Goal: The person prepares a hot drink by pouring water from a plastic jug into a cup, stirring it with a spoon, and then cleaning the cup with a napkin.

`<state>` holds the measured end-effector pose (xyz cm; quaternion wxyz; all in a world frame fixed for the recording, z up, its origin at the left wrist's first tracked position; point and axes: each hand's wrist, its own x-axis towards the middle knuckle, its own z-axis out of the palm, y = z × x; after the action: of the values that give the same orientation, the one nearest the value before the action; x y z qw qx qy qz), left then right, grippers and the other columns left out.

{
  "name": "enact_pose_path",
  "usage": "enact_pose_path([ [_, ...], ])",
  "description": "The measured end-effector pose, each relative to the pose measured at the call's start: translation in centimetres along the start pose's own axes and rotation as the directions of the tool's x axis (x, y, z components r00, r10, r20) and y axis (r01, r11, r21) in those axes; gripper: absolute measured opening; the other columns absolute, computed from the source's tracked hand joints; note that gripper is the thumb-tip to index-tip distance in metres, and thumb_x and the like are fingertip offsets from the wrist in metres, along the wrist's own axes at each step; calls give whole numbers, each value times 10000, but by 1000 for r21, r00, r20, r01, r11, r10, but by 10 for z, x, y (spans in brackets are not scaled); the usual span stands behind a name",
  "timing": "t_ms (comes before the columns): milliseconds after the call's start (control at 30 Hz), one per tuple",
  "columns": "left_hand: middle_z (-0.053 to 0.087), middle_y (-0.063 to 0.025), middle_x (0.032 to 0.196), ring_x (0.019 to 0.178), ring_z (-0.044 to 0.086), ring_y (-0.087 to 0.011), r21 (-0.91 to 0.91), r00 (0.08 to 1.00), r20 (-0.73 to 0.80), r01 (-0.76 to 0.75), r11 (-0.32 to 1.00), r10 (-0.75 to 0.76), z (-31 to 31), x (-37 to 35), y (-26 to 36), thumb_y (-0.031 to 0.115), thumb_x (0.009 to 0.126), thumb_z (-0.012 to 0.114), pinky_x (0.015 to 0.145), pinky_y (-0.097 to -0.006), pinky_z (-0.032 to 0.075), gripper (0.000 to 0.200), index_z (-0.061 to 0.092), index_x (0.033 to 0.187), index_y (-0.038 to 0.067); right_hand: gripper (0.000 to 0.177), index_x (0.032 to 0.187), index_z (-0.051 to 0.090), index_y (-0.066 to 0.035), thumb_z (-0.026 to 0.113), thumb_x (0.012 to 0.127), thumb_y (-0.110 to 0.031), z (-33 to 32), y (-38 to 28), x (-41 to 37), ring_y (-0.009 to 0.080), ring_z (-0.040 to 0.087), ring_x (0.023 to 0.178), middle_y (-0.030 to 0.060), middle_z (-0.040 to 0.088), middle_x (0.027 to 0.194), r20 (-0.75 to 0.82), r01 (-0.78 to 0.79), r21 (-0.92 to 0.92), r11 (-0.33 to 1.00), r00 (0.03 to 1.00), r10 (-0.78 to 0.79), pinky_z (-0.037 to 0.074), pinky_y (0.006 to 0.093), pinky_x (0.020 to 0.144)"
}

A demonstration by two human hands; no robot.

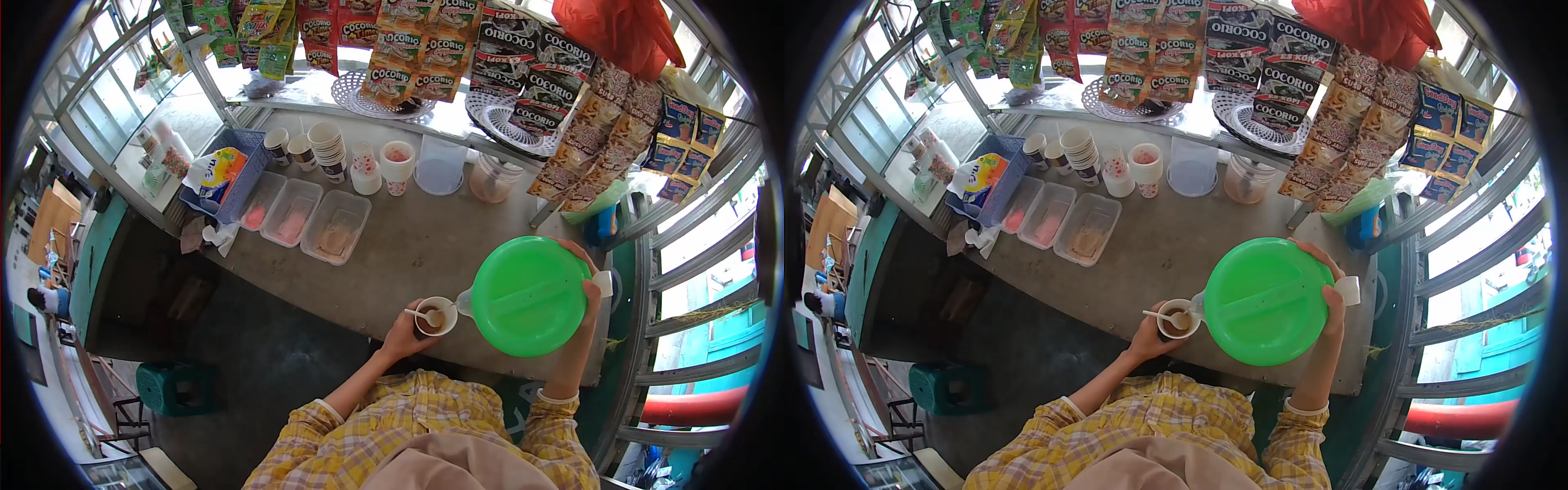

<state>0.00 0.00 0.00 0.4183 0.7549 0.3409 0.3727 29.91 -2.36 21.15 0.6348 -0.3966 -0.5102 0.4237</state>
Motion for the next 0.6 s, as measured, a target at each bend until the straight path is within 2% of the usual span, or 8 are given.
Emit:
enact_pose_path([
  [167, 509, -136, 1223, 1112, 545, -262, -98, 996, -28, 80, 992, -84, 7, 1, 0, 224, 671, 831, 933, -364, 448, 789, 391, 1297, 29, 755, 1247, 469, 95, 596, 762, -470, 0, -4, 3, 308, 583, 1088, 245, 541, 1234, 28, 24, 11, 1000, 999, -25, 481, 395, 932],
  [267, 506, -143, 1232, 1128, 535, -274, -123, 1000, -19, 23, 992, -25, 2, 4, 7, 212, 653, 829, 946, -371, 441, 807, 388, 1303, 29, 755, 1245, 470, 96, 594, 766, -475, 0, -2, 2, 304, 584, 1086, 242, 543, 1233, 23, 28, 16, 999, 999, -29, 483, 395, 929],
  [367, 501, -149, 1243, 1144, 523, -289, 7, 998, -11, -63, 998, 63, 0, 4, 5, 199, 643, 820, 956, -381, 435, 816, 384, 1311, 28, 759, 1246, 470, 95, 596, 767, -480, 3, -3, 3, 300, 586, 1084, 238, 545, 1232, 18, 25, 16, 1000, 1000, -26, 483, 393, 929],
  [600, 523, -150, 1235, 1138, 520, -319, 9, 999, -49, 9, 1000, -8, 6, -1, 0, 215, 615, 813, 972, -396, 416, 813, 418, 1301, 29, 757, 1246, 472, 95, 586, 769, -482, 1, -2, 3, 294, 589, 1081, 235, 548, 1229, 8, 18, 24, 1000, 1000, -18, 488, 392, 926],
])
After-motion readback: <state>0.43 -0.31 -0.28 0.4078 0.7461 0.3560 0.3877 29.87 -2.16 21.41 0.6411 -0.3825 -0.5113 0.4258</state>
